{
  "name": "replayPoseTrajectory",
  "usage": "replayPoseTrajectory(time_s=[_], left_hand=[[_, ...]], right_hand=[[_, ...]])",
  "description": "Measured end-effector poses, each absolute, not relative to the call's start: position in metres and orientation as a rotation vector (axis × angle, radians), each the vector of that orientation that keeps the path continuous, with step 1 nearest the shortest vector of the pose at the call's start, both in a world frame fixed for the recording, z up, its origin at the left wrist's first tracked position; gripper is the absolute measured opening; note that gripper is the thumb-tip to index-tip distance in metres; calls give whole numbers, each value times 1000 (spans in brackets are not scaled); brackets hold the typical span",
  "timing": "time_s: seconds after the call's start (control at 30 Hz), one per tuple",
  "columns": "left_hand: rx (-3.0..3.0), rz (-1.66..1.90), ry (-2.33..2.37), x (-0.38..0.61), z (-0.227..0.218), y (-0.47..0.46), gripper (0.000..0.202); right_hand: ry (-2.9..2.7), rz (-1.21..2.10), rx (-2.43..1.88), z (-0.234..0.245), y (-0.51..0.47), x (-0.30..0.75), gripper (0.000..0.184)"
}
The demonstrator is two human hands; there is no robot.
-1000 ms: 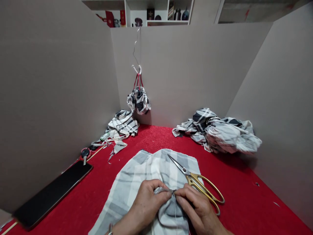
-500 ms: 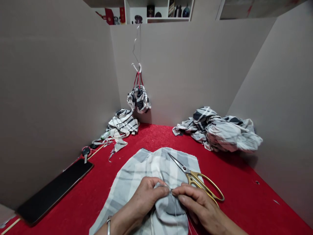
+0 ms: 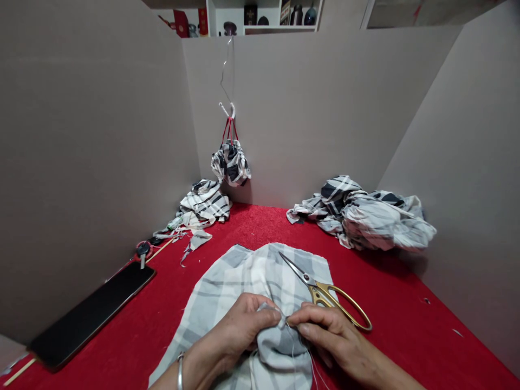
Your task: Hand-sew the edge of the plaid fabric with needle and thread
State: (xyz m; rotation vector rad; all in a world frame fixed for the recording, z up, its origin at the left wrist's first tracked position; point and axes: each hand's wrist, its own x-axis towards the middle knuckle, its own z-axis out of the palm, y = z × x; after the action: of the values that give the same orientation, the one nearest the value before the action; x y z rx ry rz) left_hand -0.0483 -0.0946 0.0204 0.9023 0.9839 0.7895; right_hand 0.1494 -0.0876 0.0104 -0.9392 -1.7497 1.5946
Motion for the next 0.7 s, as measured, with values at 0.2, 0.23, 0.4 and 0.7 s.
replayPoseTrajectory(time_s=[0.2, 0.23, 0.4, 0.7], left_hand=[[898, 748, 981, -49, 21, -95, 33], [900, 747, 979, -49, 21, -95, 33], [907, 752, 974, -50, 18, -94, 30], [857, 783, 902, -47, 14, -93, 29]], right_hand=[[-1797, 1610, -928, 12, -86, 151, 25], [-1789, 1620, -926, 12, -85, 151, 24], [-1727, 1679, -919, 8, -84, 151, 23], [-1603, 1703, -924, -2, -82, 148, 28]])
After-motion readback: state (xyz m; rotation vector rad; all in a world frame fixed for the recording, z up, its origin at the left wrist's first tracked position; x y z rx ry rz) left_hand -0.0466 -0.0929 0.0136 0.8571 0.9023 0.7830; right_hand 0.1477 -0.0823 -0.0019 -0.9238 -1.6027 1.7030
